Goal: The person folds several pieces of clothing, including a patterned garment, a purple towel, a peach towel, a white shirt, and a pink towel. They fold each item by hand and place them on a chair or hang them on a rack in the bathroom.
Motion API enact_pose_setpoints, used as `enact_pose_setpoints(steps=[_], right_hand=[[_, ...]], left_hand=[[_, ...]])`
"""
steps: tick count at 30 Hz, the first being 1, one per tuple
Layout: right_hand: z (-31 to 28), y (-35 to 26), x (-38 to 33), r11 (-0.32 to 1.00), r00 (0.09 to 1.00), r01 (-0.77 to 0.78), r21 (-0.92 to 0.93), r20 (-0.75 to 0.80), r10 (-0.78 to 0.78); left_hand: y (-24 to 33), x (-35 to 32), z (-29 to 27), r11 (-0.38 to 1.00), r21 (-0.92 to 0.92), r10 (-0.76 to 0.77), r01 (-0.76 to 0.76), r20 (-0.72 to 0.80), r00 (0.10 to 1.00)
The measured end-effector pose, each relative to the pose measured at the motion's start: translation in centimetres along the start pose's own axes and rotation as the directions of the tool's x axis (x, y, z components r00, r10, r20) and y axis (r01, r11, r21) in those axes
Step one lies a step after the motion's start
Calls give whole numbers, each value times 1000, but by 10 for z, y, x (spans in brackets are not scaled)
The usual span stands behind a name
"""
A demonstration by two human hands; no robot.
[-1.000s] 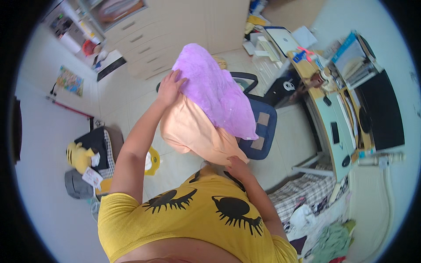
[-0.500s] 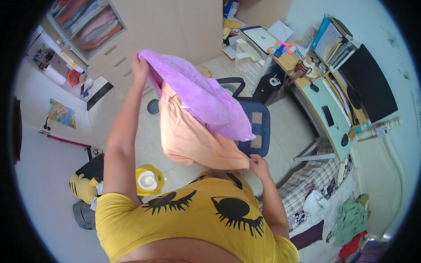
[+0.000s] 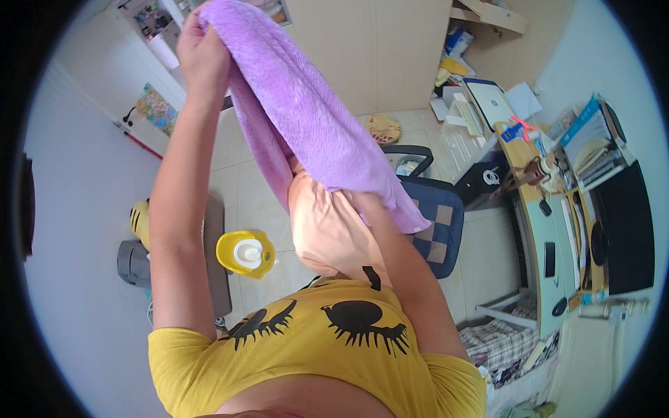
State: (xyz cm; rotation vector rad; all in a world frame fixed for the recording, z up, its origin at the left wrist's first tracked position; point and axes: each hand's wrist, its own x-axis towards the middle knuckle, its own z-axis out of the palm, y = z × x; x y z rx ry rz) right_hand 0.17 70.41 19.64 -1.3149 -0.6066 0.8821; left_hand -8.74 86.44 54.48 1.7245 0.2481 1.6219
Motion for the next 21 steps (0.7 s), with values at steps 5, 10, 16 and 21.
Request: enact_pose_setpoints(steps=[5,10,16,21], right_hand=[[-38,-125,76,872,973,230,432,-97,-209],[26,-272,73,725,816,467,506,69,-574],[95,-312,77,650,693,591,479,112,-712],[158,-340,65,611,580,777,152,204,-788]], left_hand=[[-10,74,-97,997,-76,-18,3,-207,978],[59,100,-201,964,199,249,-175,-460,852],[41,65,-293,978,206,78,41,-538,839],[43,45,-348,956,251,51,151,-649,759]])
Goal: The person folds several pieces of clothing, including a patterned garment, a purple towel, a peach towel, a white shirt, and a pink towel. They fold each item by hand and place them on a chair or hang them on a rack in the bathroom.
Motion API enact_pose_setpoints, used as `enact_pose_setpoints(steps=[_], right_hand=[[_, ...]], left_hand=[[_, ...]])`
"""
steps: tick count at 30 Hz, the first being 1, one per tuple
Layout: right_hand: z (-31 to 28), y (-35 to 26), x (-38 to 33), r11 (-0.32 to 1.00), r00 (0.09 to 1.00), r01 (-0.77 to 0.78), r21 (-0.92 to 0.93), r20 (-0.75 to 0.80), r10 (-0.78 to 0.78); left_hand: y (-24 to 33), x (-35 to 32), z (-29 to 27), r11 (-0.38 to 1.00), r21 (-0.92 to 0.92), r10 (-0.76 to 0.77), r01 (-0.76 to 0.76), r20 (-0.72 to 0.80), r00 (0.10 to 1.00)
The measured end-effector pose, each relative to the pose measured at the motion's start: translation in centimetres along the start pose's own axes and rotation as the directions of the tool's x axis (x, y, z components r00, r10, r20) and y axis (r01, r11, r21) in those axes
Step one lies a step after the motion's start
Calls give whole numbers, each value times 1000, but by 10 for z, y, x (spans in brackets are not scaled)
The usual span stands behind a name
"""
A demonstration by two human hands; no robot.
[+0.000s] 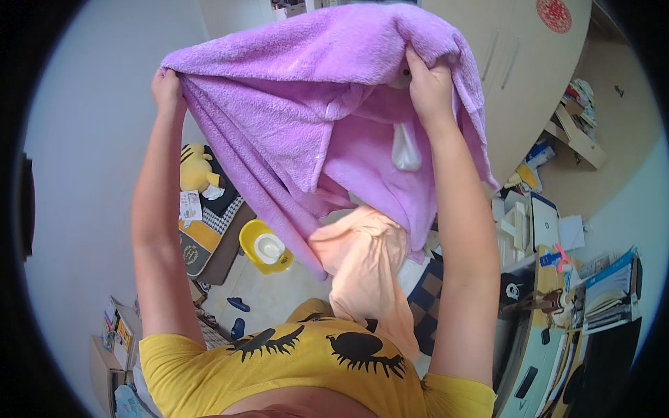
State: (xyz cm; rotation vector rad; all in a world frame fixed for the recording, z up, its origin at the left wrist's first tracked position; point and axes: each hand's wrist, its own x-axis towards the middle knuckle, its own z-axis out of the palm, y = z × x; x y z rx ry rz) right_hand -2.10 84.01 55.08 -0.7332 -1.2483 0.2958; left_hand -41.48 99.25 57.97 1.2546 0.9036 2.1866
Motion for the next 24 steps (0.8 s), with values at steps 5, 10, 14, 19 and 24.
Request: enact_pose_setpoints(steps=[5,10,14,19,24], right_hand=[[79,-8,48,981,970,191,-47,162,-181],[151,11,70,977,957,209,50,196,-215],[201,68,98,885,859,464,44,222,-461],[211,118,116,918,887,397,3,254,-384],[241,129,158,939,925,344,-12,174,-337]], left_hand=[[-3,95,-51,985,133,121,-112,-57,991],[-1,125,-53,985,-70,153,-160,-93,984],[-10,164,-63,972,-103,209,-213,-47,977],[-25,183,-68,971,-43,227,-234,-120,966],[-35,211,-95,971,134,223,-200,-192,956]])
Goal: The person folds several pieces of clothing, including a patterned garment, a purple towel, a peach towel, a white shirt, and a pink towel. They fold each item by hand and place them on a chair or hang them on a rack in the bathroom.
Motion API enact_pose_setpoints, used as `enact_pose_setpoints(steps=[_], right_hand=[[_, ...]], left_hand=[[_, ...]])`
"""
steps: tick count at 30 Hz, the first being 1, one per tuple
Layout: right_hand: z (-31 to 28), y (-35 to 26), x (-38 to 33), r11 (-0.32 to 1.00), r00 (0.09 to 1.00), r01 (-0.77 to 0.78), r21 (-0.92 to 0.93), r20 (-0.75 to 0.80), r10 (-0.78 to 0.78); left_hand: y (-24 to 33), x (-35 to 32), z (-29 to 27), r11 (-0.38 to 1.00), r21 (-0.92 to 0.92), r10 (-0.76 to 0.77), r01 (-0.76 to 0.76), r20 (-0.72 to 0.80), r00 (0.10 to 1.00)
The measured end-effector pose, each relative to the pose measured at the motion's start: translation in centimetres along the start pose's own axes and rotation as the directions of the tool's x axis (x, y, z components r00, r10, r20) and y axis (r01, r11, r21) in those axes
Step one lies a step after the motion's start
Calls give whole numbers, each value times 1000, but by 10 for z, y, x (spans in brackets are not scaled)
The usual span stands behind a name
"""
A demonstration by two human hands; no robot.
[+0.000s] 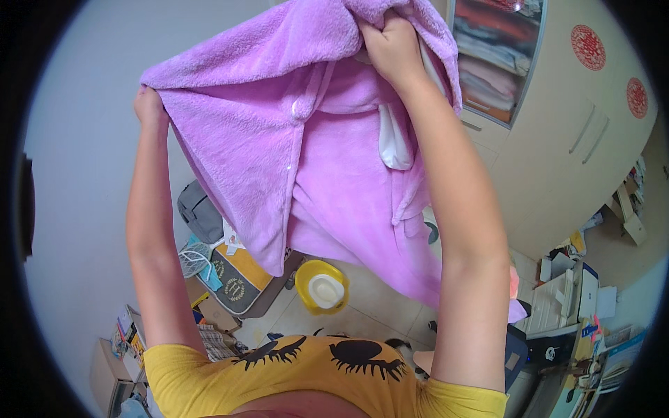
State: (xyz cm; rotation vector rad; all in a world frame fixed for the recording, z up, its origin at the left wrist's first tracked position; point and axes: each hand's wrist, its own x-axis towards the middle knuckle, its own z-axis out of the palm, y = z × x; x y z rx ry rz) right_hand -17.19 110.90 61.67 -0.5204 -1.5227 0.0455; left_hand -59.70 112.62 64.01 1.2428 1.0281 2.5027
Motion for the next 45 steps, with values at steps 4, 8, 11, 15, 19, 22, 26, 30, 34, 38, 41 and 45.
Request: enact_pose_setpoints(steps=[4,8,11,15,19,22,26,30,34,38,41,45], right_hand=[[35,-22,15,960,999,-1,279,32,-8],[33,15,26,962,998,50,269,10,-54],[9,61,37,988,989,-136,78,-40,139],[-30,139,34,848,868,-485,215,2,496],[-67,225,18,591,611,-791,155,247,752],[-74,276,0,421,384,-907,-4,399,833],[-49,346,-29,289,236,-957,-33,493,837],[3,368,-55,714,692,-683,151,448,567],[56,347,-48,963,873,-235,135,464,148],[87,388,-24,992,783,-114,45,619,62],[98,438,-8,918,836,-322,233,525,160],[104,495,38,400,686,-714,575,457,566]], left_hand=[[4,-24,-1,949,-17,-308,313,143,941],[-8,-64,43,910,73,-397,409,438,806],[-31,-78,86,902,63,-402,428,489,774],[-66,-59,116,920,-63,-312,386,477,822],[-68,-54,157,919,-218,-196,327,466,863],[-74,-55,196,874,-306,-174,377,527,832],[-103,-27,231,883,-320,-106,344,578,809],[-115,-43,265,903,-298,-46,310,650,758],[-139,-57,296,924,-220,-108,314,636,764],[-182,-40,322,910,-220,-53,352,778,625],[-231,-11,334,917,-202,-116,344,690,715],[-339,56,328,958,34,-256,284,544,799]])
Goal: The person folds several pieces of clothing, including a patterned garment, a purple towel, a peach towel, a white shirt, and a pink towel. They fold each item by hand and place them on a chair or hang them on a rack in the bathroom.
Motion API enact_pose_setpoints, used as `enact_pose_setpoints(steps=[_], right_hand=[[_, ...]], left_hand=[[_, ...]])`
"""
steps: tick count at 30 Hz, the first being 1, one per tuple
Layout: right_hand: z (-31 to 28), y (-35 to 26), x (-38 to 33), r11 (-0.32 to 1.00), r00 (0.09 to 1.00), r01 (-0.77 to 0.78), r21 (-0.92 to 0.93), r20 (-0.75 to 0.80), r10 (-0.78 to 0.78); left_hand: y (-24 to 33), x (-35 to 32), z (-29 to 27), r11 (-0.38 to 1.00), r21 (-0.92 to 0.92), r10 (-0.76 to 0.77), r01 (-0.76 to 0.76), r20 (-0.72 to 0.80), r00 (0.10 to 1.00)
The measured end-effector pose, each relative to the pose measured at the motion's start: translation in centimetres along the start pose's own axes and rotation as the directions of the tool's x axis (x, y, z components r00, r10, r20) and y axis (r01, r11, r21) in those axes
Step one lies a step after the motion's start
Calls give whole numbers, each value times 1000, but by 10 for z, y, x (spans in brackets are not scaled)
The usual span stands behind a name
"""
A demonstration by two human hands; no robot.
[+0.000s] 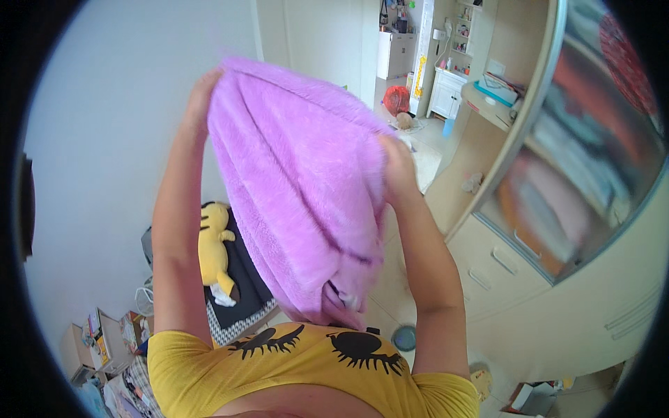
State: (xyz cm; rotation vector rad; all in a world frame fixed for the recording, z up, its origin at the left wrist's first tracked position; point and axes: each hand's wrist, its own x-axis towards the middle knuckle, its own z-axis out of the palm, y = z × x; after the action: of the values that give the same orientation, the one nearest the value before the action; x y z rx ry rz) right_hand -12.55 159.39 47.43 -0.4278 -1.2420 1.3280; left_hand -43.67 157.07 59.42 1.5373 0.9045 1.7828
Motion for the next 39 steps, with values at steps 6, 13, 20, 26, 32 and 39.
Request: enact_pose_setpoints(steps=[6,13,20,26,32,39], right_hand=[[35,-11,99,878,989,146,456,-35,-146],[21,19,209,881,989,144,451,-53,-135],[15,64,306,841,957,-159,517,289,3],[18,84,360,897,976,-182,403,186,114],[5,97,394,950,906,-285,130,360,223],[6,132,433,989,765,-93,-117,628,146]], left_hand=[[-149,70,-2,889,439,-152,132,11,988],[-215,78,36,875,444,136,-193,159,978],[-207,111,56,996,28,-84,80,218,972],[-237,163,33,986,163,-43,43,0,999],[-241,205,-6,992,109,-34,70,-302,953],[-181,235,-29,952,292,-59,95,-130,990]])
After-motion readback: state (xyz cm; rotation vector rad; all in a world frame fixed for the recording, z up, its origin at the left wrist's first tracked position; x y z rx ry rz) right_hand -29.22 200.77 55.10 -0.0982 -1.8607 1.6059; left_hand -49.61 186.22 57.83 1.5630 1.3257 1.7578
